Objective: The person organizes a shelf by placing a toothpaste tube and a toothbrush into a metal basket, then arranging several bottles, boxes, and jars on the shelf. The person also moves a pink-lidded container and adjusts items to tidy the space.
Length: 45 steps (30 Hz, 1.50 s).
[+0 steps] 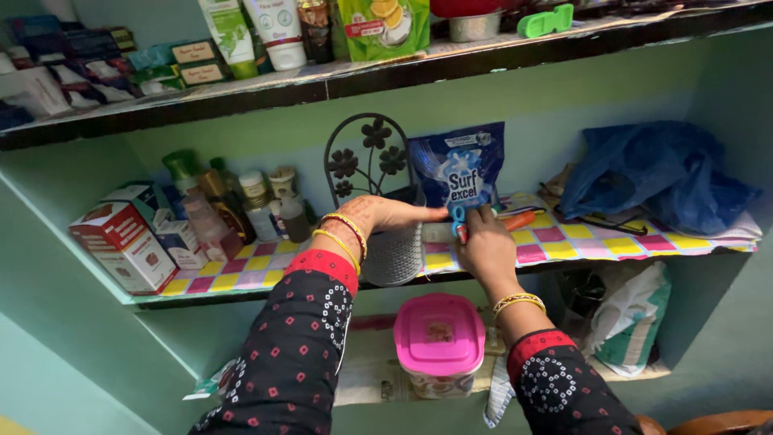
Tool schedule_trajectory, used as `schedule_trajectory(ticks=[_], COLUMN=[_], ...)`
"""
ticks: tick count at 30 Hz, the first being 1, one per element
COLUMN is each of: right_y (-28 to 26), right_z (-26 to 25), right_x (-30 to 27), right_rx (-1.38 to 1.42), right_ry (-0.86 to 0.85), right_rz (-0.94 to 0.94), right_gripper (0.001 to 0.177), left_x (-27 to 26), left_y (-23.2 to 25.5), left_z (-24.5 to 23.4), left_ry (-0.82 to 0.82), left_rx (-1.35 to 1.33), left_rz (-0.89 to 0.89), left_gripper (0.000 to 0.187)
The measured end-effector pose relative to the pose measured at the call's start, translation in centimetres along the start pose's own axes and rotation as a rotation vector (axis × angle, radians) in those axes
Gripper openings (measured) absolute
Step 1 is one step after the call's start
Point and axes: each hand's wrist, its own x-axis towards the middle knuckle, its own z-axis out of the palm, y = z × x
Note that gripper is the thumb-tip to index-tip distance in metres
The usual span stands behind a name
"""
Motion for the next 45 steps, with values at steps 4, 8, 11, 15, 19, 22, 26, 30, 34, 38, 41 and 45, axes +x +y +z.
schedule_trajectory(ticks=[4,8,11,15,19,22,26,30,34,38,41,45], right_y=[0.2,0.2,0.2,0.2,0.2,0.4,1.0,2.1,2.8,2.4,1.6,1.2], right_z=[0.4,0.3,0.1,0.2,0.3,0.3,1.0,2.1,2.6,1.7,1.0,0.5], right_x=[-0.1,-0.1,0.1,-0.1,0.0,0.0,-0.2,-0.5,-0.6,-0.9,-1.1,-1.2], right_rx=[-0.028,-0.014,-0.006,0.008,0.019,0.039,0.003,-0.006,-0.037,-0.041,-0.067,-0.072], right_ry=[-0.008,-0.015,-0.005,0.005,-0.026,-0.017,-0.035,0.003,-0.062,-0.024,-0.026,-0.039], right_rz=[0.014,0.023,0.015,0.019,0.053,0.038,0.038,-0.024,-0.029,-0.098,-0.080,-0.065], right_gripper=[0.034,0.034,0.035,0.034,0.031,0.034,0.033,0.035,0.036,0.036,0.036,0.033], left_x=[1.9,0.9,-0.2,0.7,1.6,0.6,-1.4,-5.0,-10.4,-13.3,-10.2,-2.7], left_y=[0.0,0.8,1.1,0.6,0.3,0.3,-0.7,-3.6,-10.0,-21.6,-33.6,-49.1], left_z=[-0.2,-0.5,-0.7,-0.6,-1.1,-2.1,-4.1,-4.5,-3.9,-2.1,1.5,8.8], left_ry=[0.047,0.147,0.190,0.108,-0.170,-0.164,0.253,0.640,0.959,0.914,0.679,0.339], left_rx=[-0.100,-0.043,-0.001,-0.075,-0.258,-0.296,0.002,0.110,0.129,0.195,0.152,0.416], left_rz=[0.017,-0.041,-0.059,0.018,0.022,-0.024,0.309,0.510,0.503,0.199,-0.153,-0.385], left_gripper=[0.115,0.106,0.104,0.106,0.117,0.106,0.063,0.040,0.042,0.035,0.033,0.028])
